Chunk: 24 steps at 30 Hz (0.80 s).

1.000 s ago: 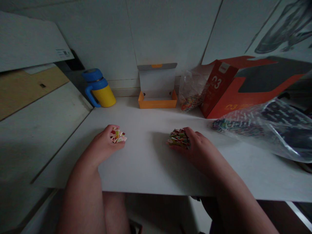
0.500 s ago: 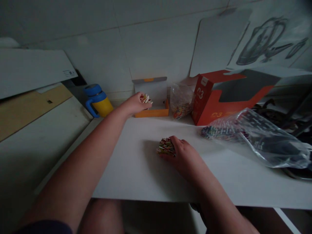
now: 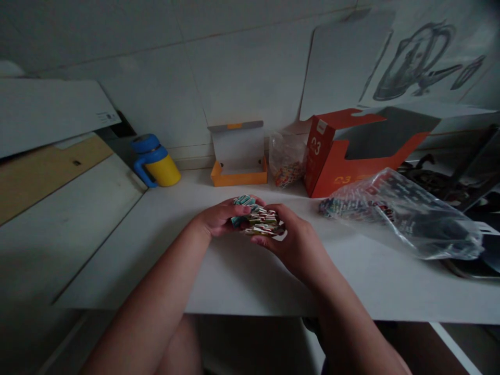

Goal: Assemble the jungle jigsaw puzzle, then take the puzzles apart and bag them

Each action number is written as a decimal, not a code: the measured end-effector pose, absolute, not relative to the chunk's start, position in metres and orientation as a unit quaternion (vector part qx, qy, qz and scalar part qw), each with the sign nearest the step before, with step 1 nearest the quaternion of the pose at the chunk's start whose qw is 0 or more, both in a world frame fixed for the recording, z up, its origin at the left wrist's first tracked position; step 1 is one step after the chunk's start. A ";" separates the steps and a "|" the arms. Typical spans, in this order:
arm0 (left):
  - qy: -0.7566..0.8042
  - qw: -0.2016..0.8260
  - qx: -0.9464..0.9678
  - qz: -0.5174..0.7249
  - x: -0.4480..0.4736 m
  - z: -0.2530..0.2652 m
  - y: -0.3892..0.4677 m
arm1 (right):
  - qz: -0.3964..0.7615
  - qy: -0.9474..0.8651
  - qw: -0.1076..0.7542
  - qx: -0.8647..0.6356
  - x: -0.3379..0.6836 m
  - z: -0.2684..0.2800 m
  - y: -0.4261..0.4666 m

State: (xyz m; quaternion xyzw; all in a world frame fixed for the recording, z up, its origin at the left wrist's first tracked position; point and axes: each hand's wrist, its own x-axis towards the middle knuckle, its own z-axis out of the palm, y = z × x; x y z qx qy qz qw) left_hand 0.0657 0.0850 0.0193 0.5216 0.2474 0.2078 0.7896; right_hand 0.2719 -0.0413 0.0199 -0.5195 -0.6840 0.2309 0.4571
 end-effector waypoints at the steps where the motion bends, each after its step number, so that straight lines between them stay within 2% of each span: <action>1: 0.244 0.788 0.523 0.215 0.065 0.018 0.083 | 0.239 -0.679 0.456 -0.524 0.272 0.019 -0.042; 6: 0.251 0.738 0.534 0.328 0.071 0.023 0.081 | 0.249 -0.604 0.442 -0.615 0.275 0.019 -0.042; 10: 0.249 0.573 0.661 0.415 0.087 0.026 0.061 | 0.201 -0.529 0.403 -0.719 0.279 0.016 -0.040; 12: 0.247 0.491 0.730 0.407 0.097 0.025 0.046 | 0.192 -0.521 0.405 -0.727 0.281 0.011 -0.038; 17: 0.243 0.358 0.824 0.366 0.110 0.018 0.028 | 0.216 -0.546 0.405 -0.701 0.283 -0.002 -0.035; 24: 0.270 0.320 0.833 0.362 0.106 0.013 0.040 | 0.233 -0.551 0.378 -0.706 0.280 -0.005 -0.036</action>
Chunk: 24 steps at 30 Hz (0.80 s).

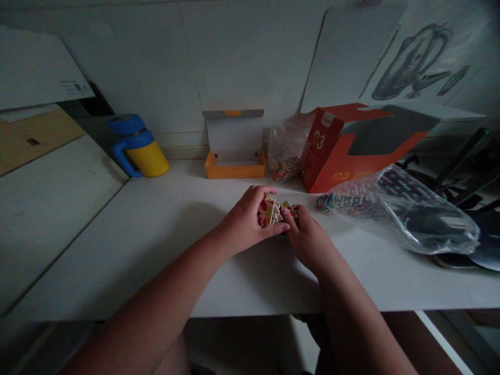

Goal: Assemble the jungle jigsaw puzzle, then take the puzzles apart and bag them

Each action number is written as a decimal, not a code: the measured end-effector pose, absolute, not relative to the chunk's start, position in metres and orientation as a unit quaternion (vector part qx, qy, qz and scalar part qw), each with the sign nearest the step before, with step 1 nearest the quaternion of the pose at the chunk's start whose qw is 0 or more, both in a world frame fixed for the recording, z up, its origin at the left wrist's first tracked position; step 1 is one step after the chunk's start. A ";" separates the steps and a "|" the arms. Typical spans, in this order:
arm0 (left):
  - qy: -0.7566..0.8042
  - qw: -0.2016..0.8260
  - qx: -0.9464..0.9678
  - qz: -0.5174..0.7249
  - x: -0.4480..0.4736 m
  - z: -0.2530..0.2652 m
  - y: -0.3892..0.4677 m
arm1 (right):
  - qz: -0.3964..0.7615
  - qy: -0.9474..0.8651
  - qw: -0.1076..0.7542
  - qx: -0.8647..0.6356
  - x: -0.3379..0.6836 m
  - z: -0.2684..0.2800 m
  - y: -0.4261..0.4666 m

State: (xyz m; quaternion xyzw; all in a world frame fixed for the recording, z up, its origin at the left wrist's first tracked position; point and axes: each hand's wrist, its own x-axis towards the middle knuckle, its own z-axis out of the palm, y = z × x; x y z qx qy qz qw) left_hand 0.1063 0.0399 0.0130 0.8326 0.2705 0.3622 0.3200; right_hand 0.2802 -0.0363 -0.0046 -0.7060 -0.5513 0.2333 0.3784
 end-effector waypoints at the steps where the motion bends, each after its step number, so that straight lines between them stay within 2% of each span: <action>1: 0.275 0.321 0.834 0.355 0.106 0.012 0.041 | 0.237 -0.551 0.371 -0.709 0.280 -0.004 -0.037; 10: 0.298 0.329 0.851 0.280 0.110 -0.010 0.048 | 0.247 -0.554 0.310 -0.732 0.277 0.008 -0.042; 16: 0.277 0.329 0.850 0.304 0.117 -0.024 0.046 | 0.263 -0.552 0.286 -0.738 0.274 0.013 -0.043; 24: 0.245 0.448 0.792 0.334 0.120 -0.032 0.042 | 0.210 -0.568 0.316 -0.730 0.273 0.005 -0.042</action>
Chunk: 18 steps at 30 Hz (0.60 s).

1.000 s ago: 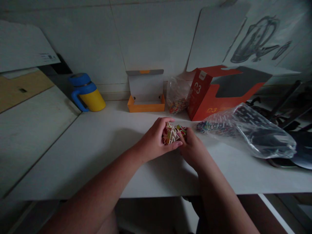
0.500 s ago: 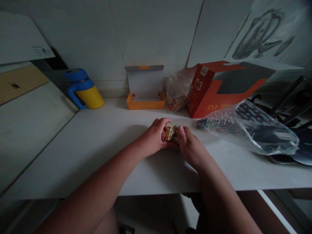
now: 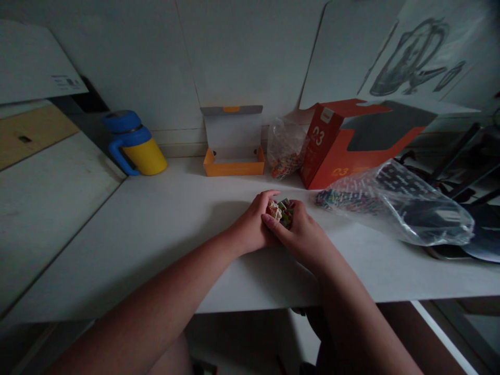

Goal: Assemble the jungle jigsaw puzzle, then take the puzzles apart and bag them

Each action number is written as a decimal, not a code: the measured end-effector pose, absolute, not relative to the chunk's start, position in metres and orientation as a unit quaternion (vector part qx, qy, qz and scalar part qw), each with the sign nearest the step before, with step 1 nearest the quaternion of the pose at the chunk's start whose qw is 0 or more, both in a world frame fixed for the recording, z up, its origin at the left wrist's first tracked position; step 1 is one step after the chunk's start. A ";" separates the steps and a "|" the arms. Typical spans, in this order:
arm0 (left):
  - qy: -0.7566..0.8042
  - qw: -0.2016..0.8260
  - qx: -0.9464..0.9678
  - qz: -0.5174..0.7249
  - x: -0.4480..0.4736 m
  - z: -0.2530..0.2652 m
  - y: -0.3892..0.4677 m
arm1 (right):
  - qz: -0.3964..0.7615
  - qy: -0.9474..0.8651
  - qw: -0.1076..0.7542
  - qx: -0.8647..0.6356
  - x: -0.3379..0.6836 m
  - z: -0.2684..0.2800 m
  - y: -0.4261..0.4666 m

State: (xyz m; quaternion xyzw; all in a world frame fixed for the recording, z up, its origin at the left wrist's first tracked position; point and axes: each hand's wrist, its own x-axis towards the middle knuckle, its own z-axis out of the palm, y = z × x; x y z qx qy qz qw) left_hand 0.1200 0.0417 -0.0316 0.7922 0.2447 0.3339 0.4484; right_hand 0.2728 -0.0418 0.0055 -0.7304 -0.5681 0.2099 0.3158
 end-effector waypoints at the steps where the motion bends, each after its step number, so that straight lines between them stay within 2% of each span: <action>1: 0.232 0.468 0.788 0.325 0.117 -0.029 0.044 | 0.205 -0.570 0.315 -0.731 0.273 0.005 -0.041; 6: 0.171 0.593 0.743 0.260 0.103 -0.014 0.061 | 0.184 -0.601 0.322 -0.709 0.274 -0.001 -0.039; 9: 0.210 0.672 0.636 0.316 0.104 -0.013 0.069 | 0.129 -0.647 0.339 -0.670 0.269 -0.011 -0.040; 13: 0.251 0.698 0.571 0.351 0.116 -0.021 0.066 | 0.089 -0.682 0.363 -0.628 0.260 -0.017 -0.043; 18: 0.242 0.712 0.561 0.347 0.122 -0.025 0.056 | 0.130 -0.701 0.380 -0.589 0.259 -0.013 -0.042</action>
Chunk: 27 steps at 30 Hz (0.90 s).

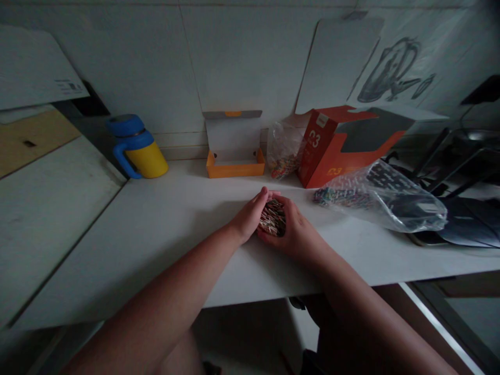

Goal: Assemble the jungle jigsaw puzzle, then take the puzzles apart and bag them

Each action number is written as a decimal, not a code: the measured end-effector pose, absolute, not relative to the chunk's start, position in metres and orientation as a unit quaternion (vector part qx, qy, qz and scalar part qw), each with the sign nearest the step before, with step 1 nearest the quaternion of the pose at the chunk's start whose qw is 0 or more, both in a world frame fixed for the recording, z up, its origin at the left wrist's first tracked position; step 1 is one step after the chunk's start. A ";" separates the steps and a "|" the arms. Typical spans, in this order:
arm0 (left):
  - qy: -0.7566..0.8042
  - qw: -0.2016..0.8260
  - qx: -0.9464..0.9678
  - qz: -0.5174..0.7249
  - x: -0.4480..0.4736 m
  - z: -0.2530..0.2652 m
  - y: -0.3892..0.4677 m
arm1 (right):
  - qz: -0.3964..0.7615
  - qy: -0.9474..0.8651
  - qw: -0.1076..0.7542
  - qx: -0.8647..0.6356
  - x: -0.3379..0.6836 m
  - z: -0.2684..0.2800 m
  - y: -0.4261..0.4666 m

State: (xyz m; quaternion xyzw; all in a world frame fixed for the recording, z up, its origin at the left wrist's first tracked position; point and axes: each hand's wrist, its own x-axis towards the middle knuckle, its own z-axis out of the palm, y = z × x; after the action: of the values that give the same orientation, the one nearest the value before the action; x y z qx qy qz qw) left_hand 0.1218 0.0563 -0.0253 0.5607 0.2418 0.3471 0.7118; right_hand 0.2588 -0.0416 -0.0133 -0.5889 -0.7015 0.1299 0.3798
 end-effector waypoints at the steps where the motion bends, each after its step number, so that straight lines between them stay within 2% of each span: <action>1: 0.241 0.712 0.560 0.348 0.122 -0.025 0.056 | 0.134 -0.707 0.381 -0.581 0.260 -0.013 -0.041; 7: 0.251 0.706 0.553 0.365 0.122 -0.026 0.055 | 0.127 -0.723 0.368 -0.570 0.265 -0.016 -0.044; 16: 0.252 0.694 0.567 0.365 0.129 -0.027 0.048 | 0.093 -0.673 0.385 -0.625 0.253 -0.024 -0.068; 23: 0.224 0.690 0.595 0.347 0.130 -0.027 0.037 | 0.084 -0.687 0.408 -0.595 0.252 -0.027 -0.065; 27: 0.229 0.694 0.593 0.340 0.128 -0.026 0.037 | 0.085 -0.682 0.392 -0.611 0.254 -0.025 -0.061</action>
State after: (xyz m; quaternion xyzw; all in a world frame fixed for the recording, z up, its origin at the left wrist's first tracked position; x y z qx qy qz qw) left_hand 0.1278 0.0374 -0.0255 0.5926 0.2287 0.3399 0.6935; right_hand 0.2540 -0.0610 -0.0245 -0.6112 -0.6823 0.0847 0.3920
